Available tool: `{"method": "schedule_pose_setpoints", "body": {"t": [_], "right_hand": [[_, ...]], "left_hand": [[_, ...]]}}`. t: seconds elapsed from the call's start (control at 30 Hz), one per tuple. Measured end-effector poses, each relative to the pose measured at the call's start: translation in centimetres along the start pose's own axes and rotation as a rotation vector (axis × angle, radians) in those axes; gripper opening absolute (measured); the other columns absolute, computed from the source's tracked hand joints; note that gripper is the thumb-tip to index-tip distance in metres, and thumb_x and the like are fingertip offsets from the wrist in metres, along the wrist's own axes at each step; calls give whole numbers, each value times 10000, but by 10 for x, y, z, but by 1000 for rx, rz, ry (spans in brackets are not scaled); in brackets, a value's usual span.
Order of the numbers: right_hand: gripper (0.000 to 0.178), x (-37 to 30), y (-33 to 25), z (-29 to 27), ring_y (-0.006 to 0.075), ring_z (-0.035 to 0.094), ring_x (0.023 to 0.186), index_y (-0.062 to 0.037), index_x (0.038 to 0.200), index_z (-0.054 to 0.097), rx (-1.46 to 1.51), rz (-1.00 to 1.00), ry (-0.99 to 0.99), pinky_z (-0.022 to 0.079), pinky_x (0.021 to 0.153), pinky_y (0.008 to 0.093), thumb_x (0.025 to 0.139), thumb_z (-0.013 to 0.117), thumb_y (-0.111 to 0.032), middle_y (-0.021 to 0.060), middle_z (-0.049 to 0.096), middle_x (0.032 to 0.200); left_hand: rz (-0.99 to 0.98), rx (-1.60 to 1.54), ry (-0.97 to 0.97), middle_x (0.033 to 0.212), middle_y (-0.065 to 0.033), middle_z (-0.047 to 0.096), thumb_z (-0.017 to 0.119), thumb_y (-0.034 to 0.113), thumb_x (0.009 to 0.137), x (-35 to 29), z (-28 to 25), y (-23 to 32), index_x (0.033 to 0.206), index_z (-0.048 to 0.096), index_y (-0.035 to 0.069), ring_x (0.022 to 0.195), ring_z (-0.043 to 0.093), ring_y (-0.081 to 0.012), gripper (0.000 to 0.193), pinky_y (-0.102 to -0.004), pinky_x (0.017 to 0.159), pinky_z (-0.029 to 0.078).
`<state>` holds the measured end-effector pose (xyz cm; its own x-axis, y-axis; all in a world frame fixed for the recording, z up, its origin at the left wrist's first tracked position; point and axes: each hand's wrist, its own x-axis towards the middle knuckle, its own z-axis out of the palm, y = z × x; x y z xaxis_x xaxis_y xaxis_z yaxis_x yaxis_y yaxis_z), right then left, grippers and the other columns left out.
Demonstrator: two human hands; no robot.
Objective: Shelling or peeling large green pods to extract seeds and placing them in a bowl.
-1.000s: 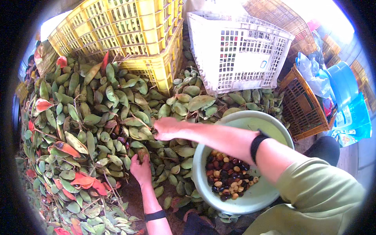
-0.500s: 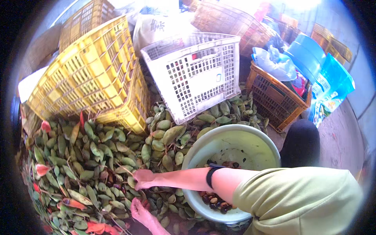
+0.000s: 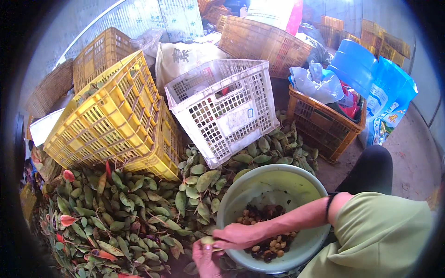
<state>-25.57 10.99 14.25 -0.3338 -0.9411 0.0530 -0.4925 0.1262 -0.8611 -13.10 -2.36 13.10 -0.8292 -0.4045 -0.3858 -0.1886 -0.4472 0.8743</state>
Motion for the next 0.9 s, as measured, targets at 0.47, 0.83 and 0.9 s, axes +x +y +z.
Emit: {"method": "schedule_pose_setpoints", "body": {"t": [0.47,0.83,0.9], "right_hand": [[394,-84,42,-9,134,554,773,-17,1037,541,518,347,227,465,682,316,986,454,-398,37,575,797],[215,-84,46,-23,397,561,671,-34,923,483,77,131,-40,425,572,451,873,600,-208,186,537,700],[179,-85,58,-13,396,568,725,-39,927,505,19,120,73,437,598,451,822,599,-150,184,558,762]], "left_hand": [[217,89,-125,908,-48,579,607,-93,737,22,63,-64,1045,521,32,800,564,-112,344,-239,690,484],[-80,333,-145,1061,-105,601,578,103,894,5,63,-47,1209,527,95,940,594,-207,319,-363,794,515],[85,71,-167,918,-77,607,511,-119,727,10,62,-70,1020,550,-1,824,599,-144,318,-262,706,511]]}}
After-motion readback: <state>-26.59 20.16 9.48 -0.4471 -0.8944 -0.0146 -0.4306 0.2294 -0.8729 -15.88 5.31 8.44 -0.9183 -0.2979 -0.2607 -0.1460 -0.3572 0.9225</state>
